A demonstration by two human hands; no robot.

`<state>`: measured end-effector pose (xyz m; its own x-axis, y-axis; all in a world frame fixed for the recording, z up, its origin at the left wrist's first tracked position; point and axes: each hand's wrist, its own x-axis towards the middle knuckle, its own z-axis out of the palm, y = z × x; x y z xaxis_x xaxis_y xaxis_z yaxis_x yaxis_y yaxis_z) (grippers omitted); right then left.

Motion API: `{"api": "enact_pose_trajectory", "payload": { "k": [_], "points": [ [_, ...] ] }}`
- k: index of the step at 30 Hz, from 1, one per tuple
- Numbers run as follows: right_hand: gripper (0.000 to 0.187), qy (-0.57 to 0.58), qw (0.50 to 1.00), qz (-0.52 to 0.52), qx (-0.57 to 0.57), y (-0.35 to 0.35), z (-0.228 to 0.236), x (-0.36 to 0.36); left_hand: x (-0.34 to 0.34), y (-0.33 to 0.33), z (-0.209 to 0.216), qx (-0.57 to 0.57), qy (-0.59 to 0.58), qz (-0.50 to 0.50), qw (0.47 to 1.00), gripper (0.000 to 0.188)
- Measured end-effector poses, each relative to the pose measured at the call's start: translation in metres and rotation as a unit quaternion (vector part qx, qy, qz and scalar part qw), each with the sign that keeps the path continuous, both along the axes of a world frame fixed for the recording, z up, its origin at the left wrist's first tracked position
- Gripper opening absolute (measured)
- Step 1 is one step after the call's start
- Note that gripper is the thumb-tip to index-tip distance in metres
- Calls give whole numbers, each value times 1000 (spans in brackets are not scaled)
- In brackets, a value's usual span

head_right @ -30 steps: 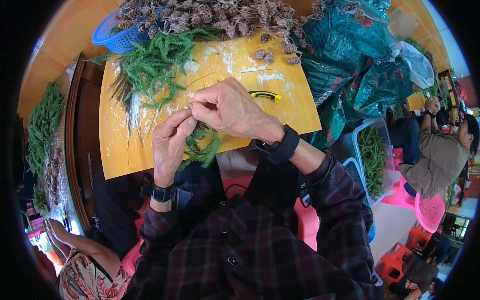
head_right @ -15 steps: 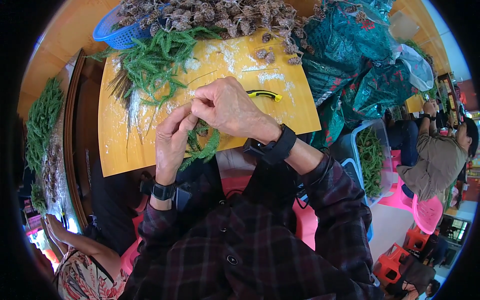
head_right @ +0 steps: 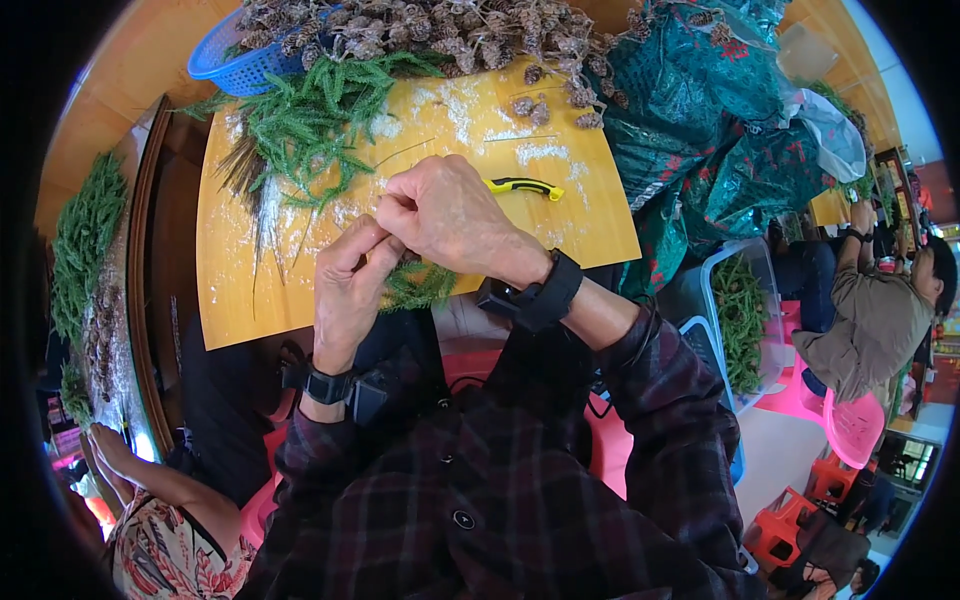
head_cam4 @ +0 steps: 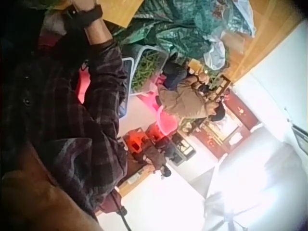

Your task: The person wraps wire around pinecones and greenery sprigs by hand, using pliers to twist and cut the wire. They repeat this process to secure the items together and form a small wreath.

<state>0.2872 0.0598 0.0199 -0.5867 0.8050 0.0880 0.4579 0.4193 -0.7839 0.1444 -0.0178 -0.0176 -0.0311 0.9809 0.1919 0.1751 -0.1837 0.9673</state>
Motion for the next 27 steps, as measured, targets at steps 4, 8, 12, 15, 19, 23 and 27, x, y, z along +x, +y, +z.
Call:
{"api": "enact_pose_trajectory", "payload": {
  "k": [4,8,12,15,19,23,27],
  "points": [
    [26,109,961,51,-248,11,0,7,-3,-2,-4,-29,-107,-22,994,10],
    [25,105,947,111,-283,14,-1,23,-3,-3,-6,-62,-210,-38,975,9],
    [17,120,947,162,-251,15,-7,21,-2,-3,-10,-66,-236,-42,969,9],
    [14,125,942,188,-250,19,-8,24,-3,-3,-9,-68,-225,-46,971,9],
    [12,117,928,215,-280,21,-5,24,-7,-3,-11,-83,-202,-60,974,9],
    [11,114,903,242,-335,22,-1,27,-7,-3,-11,-82,-192,-74,975,9],
    [14,142,904,230,-330,13,-4,24,-4,-6,-9,-63,-214,-65,973,8]
  ]
}}
